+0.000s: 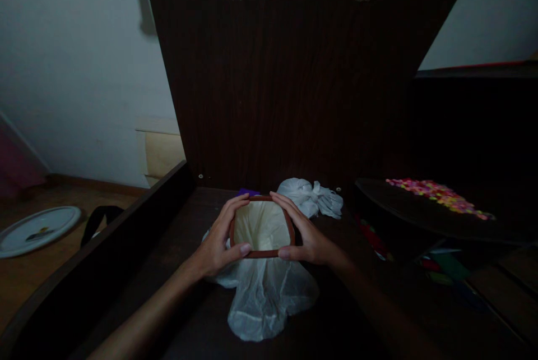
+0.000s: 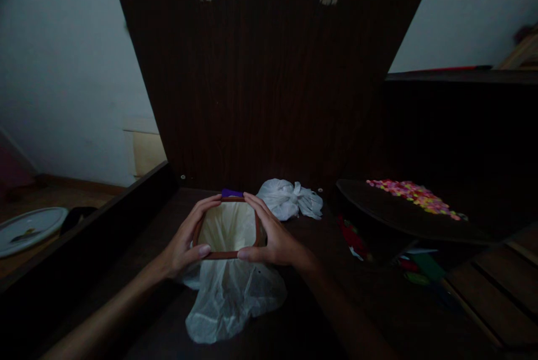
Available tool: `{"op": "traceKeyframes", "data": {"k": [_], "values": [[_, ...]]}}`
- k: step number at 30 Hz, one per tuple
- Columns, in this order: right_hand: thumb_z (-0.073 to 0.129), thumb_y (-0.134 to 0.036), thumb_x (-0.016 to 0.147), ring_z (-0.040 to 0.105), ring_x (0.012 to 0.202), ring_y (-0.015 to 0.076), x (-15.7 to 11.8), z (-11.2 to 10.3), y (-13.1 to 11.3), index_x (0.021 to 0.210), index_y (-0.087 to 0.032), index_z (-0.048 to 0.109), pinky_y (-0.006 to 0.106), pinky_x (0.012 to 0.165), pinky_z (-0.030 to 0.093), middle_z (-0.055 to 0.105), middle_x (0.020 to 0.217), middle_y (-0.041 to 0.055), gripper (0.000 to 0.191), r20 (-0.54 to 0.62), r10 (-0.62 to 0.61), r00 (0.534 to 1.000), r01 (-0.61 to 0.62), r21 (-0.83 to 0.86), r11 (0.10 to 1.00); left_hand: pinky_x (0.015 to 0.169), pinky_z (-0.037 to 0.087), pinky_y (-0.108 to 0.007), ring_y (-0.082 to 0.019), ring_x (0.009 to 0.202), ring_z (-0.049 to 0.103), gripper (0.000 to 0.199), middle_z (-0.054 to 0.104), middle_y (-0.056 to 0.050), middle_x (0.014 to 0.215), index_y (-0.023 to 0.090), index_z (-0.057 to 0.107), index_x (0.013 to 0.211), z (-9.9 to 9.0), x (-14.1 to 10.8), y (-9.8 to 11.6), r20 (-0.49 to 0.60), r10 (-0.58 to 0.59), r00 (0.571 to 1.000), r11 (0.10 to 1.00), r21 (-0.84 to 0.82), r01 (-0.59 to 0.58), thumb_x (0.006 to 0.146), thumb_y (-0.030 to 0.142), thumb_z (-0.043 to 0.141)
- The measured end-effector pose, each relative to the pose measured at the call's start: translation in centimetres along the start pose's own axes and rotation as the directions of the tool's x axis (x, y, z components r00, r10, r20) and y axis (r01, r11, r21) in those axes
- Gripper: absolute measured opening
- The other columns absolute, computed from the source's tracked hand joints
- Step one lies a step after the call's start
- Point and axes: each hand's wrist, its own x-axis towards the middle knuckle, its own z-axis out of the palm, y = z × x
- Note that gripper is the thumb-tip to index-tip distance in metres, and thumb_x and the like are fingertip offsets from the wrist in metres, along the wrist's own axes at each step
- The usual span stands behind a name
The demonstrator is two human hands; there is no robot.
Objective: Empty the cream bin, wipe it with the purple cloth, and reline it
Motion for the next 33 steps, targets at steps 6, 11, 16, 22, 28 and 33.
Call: {"op": "traceKeyframes", "data": {"k": [6,11,16,22,28,33], "values": [[0.074,-0.070,0.078,0.019,0.158,0.0375,-0.1,0.6,-0.3,0.163,-0.022,0.025,0.058,0.127,0.015,0.021,0.171,0.0174,0.109,0.009,0.036,0.999,-0.037,0.060,0.998,0.120,0.032,-0.059,-0.040,0.146,0.037,0.076,0.036,-0.018,0.158,0.024,0.039,0.150,0.5,-0.1,-0.2,-0.021,0.004,1.000,1.000,-0.025,-0.005,0.092,0.072,0.054],[0.072,-0.075,0.078,0.016,0.159,0.0371,-0.1,0.9,-0.7,0.163,-0.021,0.026,0.057,0.128,0.012,0.019,0.171,0.0168,0.110,-0.048,0.063,0.997,-0.056,0.130,0.990,0.123,0.026,-0.061,-0.041,0.150,0.031,0.078,0.031,-0.017,0.162,0.023,0.039,0.150,0.9,-0.4,-0.8,-0.057,-0.009,0.998,0.997,-0.074,0.005,0.091,0.072,0.056],[0.083,-0.074,0.065,0.021,0.157,0.0374,-0.6,1.5,-0.6,0.164,-0.023,0.019,0.055,0.128,0.017,0.023,0.170,0.0175,0.129,-0.023,0.137,0.990,-0.126,0.263,0.957,0.128,0.016,-0.060,-0.041,0.158,0.017,0.090,0.014,-0.014,0.173,0.025,0.028,0.159,1.3,-0.8,-0.9,-0.069,-0.081,0.994,0.973,-0.223,0.064,0.089,0.070,0.063],[0.096,-0.054,0.057,0.038,0.150,0.0356,-1.7,2.2,-0.6,0.160,-0.024,0.012,0.053,0.124,0.028,0.036,0.163,0.0209,0.136,-0.062,0.166,0.984,-0.148,0.226,0.963,0.130,0.014,-0.056,-0.040,0.160,0.017,0.096,0.014,-0.013,0.175,0.025,0.021,0.164,1.1,-0.3,-0.7,0.026,-0.143,0.989,0.916,-0.374,0.143,0.089,0.067,0.064],[0.092,-0.048,0.056,0.051,0.136,0.0363,-2.9,0.9,-2.0,0.142,-0.023,0.031,0.051,0.114,0.039,0.049,0.148,0.0190,0.107,-0.090,0.249,0.964,-0.243,0.076,0.967,0.123,0.034,-0.054,-0.035,0.146,0.049,0.068,0.051,-0.015,0.158,0.025,0.038,0.157,-0.3,2.5,-2.6,0.082,-0.231,0.969,0.851,-0.465,0.243,0.102,0.064,0.041],[0.091,-0.048,0.052,0.055,0.126,0.0374,-4.0,0.1,-2.9,0.137,-0.024,0.033,0.051,0.107,0.043,0.053,0.139,0.0175,0.105,-0.102,0.360,0.927,-0.361,0.016,0.933,0.118,0.041,-0.048,-0.032,0.132,0.062,0.077,0.069,-0.012,0.139,0.018,0.065,0.135,-0.6,5.2,-6.4,0.090,-0.329,0.940,0.944,0.038,0.327,0.104,0.065,0.013]]}}
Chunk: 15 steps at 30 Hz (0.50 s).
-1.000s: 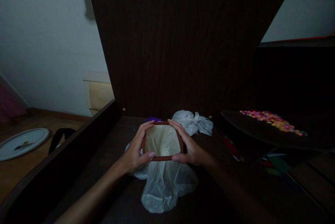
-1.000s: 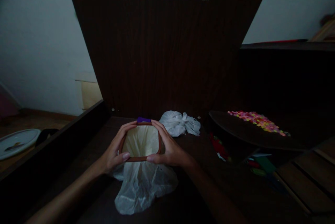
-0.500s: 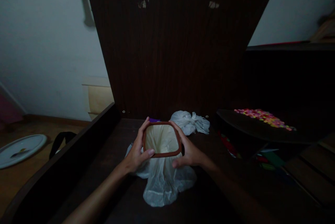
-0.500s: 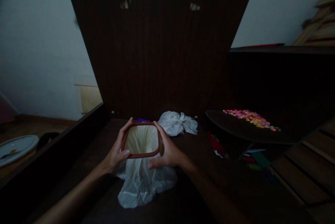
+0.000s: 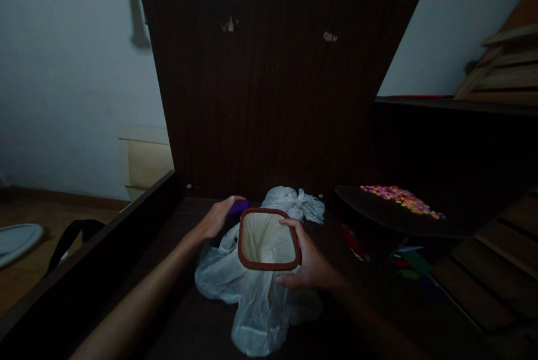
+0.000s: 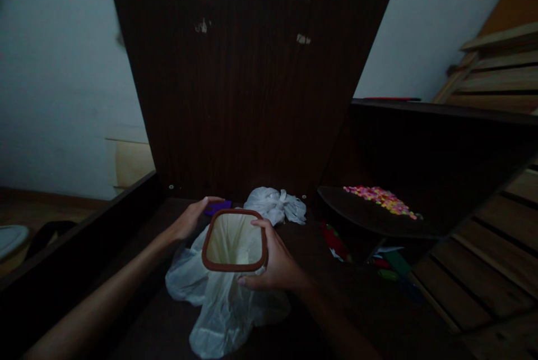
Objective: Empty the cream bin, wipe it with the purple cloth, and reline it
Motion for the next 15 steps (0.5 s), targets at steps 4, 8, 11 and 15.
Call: {"op": "traceKeyframes", "data": {"k": [4,8,11,15], "values": [[0.093,-0.051,0.049,0.054,0.128,0.0382,-0.4,0.0,-0.2,0.137,-0.023,0.031,0.053,0.108,0.043,0.051,0.140,0.0185,0.111,0.007,0.056,0.998,-0.056,-0.005,0.998,0.120,0.041,-0.047,-0.031,0.134,0.060,0.073,0.069,-0.014,0.140,0.016,0.069,0.131,1.2,1.3,-3.0,0.046,-0.044,0.998,0.988,0.148,0.037,0.103,0.064,0.021],[0.092,-0.053,0.050,0.053,0.129,0.0390,-0.3,0.4,-0.3,0.136,-0.023,0.031,0.054,0.107,0.043,0.051,0.141,0.0197,0.109,-0.019,0.075,0.997,-0.076,-0.046,0.996,0.120,0.037,-0.052,-0.034,0.137,0.056,0.055,0.069,-0.014,0.138,0.020,0.074,0.121,1.9,1.0,-5.4,0.023,-0.079,0.997,0.953,0.294,0.068,0.099,0.060,0.043],[0.091,-0.049,0.054,0.055,0.127,0.0388,0.1,0.8,0.0,0.134,-0.023,0.030,0.054,0.105,0.045,0.052,0.139,0.0197,0.104,-0.049,0.049,0.998,-0.053,-0.099,0.994,0.121,0.031,-0.059,-0.037,0.139,0.053,0.049,0.068,-0.015,0.140,0.020,0.075,0.118,1.3,0.3,-6.2,-0.040,-0.097,0.994,0.923,0.371,0.105,0.098,0.056,0.047],[0.091,-0.049,0.054,0.057,0.126,0.0395,1.3,1.1,0.6,0.136,-0.024,0.030,0.054,0.104,0.047,0.054,0.138,0.0198,0.105,-0.055,0.035,0.998,-0.041,-0.116,0.992,0.119,0.031,-0.063,-0.040,0.136,0.055,0.048,0.070,-0.018,0.136,0.019,0.075,0.111,-0.5,-0.6,-6.5,-0.111,-0.122,0.986,0.903,0.399,0.157,0.097,0.057,0.049]]}}
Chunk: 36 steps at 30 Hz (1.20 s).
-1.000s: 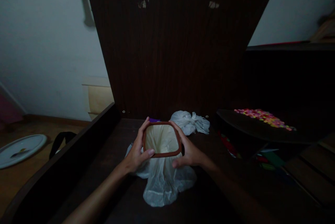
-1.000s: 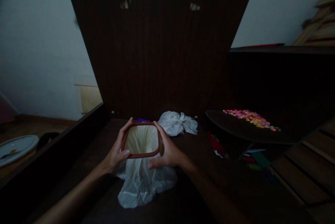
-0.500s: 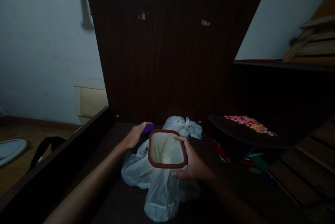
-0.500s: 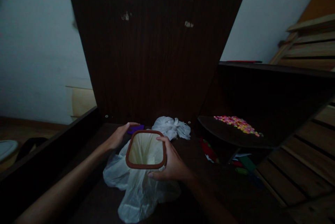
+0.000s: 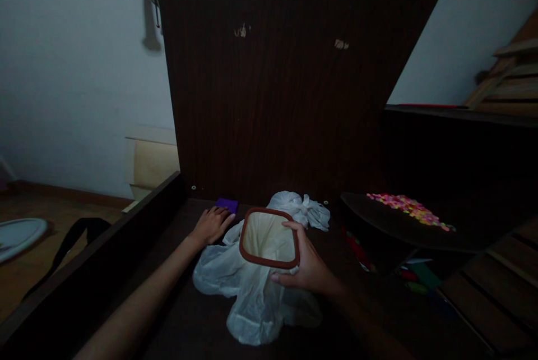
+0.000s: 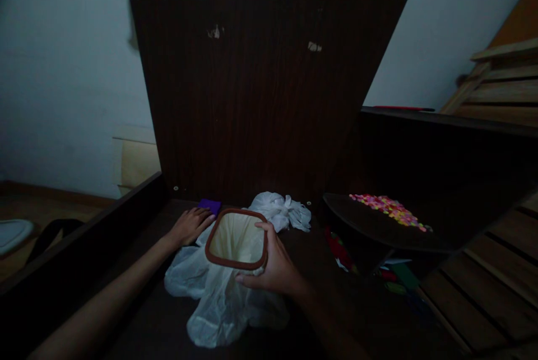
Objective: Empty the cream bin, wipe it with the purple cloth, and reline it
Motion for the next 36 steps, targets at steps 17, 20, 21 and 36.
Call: {"op": "traceKeyframes", "data": {"k": [17,20,21,36], "values": [[0.089,-0.031,0.064,0.047,0.143,0.0381,2.5,-0.5,3.5,0.158,-0.018,0.037,0.056,0.118,0.036,0.049,0.156,0.0182,0.108,0.192,-0.193,0.962,0.182,0.075,0.980,0.122,0.037,-0.051,-0.037,0.143,0.050,0.089,0.050,-0.014,0.158,0.023,0.042,0.156,-2.4,-7.1,5.3,0.191,0.351,0.917,0.900,-0.339,-0.274,0.077,0.029,0.081],[0.077,-0.019,0.072,0.064,0.119,0.0329,2.6,-1.7,3.2,0.132,-0.020,0.066,0.048,0.103,0.050,0.070,0.129,0.0124,0.061,0.125,-0.169,0.978,0.181,-0.095,0.979,0.108,0.051,-0.042,-0.030,0.117,0.068,0.039,0.072,-0.009,0.128,0.025,0.070,0.124,-3.3,-6.2,5.3,0.209,0.387,0.898,0.909,-0.249,-0.334,0.088,0.016,0.056],[0.072,-0.015,0.074,0.065,0.109,0.0314,2.6,-2.0,3.2,0.117,-0.021,0.073,0.047,0.097,0.052,0.074,0.115,0.0103,0.043,0.093,-0.151,0.984,0.164,-0.147,0.975,0.104,0.053,-0.041,-0.029,0.110,0.069,0.035,0.076,-0.008,0.117,0.025,0.074,0.113,-3.7,-5.9,5.3,0.215,0.386,0.897,0.917,-0.198,-0.347,0.089,0.014,0.051],[0.053,-0.032,0.082,0.069,0.112,0.0322,4.6,0.7,4.7,0.111,-0.026,0.073,0.054,0.100,0.053,0.076,0.116,0.0083,0.036,-0.287,0.107,0.952,-0.021,0.287,0.958,0.095,0.051,-0.043,-0.033,0.102,0.066,0.033,0.074,-0.011,0.103,0.020,0.076,0.102,-2.5,-3.3,7.0,-0.100,-0.083,0.992,0.907,-0.419,0.033,0.071,0.027,0.070]]}}
